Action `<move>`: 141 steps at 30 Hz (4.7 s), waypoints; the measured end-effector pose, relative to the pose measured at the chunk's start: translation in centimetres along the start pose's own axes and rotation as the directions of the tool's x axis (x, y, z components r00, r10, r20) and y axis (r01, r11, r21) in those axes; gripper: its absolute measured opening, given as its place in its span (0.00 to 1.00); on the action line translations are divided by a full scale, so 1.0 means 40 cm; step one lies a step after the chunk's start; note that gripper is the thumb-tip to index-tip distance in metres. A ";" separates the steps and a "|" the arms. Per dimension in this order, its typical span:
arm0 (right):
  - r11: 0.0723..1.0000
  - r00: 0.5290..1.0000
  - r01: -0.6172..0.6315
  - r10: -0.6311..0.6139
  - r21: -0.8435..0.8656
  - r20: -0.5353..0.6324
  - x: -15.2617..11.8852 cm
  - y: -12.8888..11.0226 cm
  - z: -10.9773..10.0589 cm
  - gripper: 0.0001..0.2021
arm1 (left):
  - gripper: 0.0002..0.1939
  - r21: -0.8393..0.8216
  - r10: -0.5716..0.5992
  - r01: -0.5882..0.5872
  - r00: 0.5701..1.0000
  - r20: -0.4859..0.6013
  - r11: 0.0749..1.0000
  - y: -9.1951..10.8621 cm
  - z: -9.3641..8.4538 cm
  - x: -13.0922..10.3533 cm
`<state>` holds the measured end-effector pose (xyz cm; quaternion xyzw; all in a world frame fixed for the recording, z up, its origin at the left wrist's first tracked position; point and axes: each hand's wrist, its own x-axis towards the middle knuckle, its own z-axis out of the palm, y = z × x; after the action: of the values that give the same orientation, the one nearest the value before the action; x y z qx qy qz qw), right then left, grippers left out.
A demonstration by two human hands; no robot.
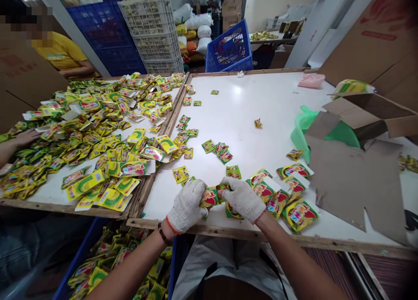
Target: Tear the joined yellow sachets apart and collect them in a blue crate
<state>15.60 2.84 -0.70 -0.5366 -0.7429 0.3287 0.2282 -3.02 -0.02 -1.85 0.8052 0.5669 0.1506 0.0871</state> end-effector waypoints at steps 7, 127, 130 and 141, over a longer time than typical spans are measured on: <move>0.932 0.973 -0.221 0.232 0.287 -0.003 -0.009 -0.028 0.015 0.05 | 0.22 0.052 0.004 -0.001 0.998 -0.069 0.999 -0.008 0.006 0.000; 0.716 0.876 0.219 0.155 0.663 -0.456 0.035 -0.003 0.140 0.09 | 0.17 -0.823 -0.595 -0.368 0.802 -0.046 -0.432 0.102 0.074 0.194; 0.776 0.845 0.246 0.122 0.581 -0.520 0.031 -0.012 0.140 0.10 | 0.19 -0.864 -0.618 -0.319 0.786 -0.011 -0.391 0.100 0.089 0.192; 0.843 0.814 0.318 -0.008 0.434 -0.580 0.040 0.004 0.114 0.09 | 0.24 -0.952 -0.543 -0.239 0.834 -0.099 -0.194 0.093 0.134 0.182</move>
<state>12.02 3.27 -3.94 -0.4598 -0.5735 0.3214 0.5970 4.37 5.73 -4.69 0.2884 0.3424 0.7144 0.5378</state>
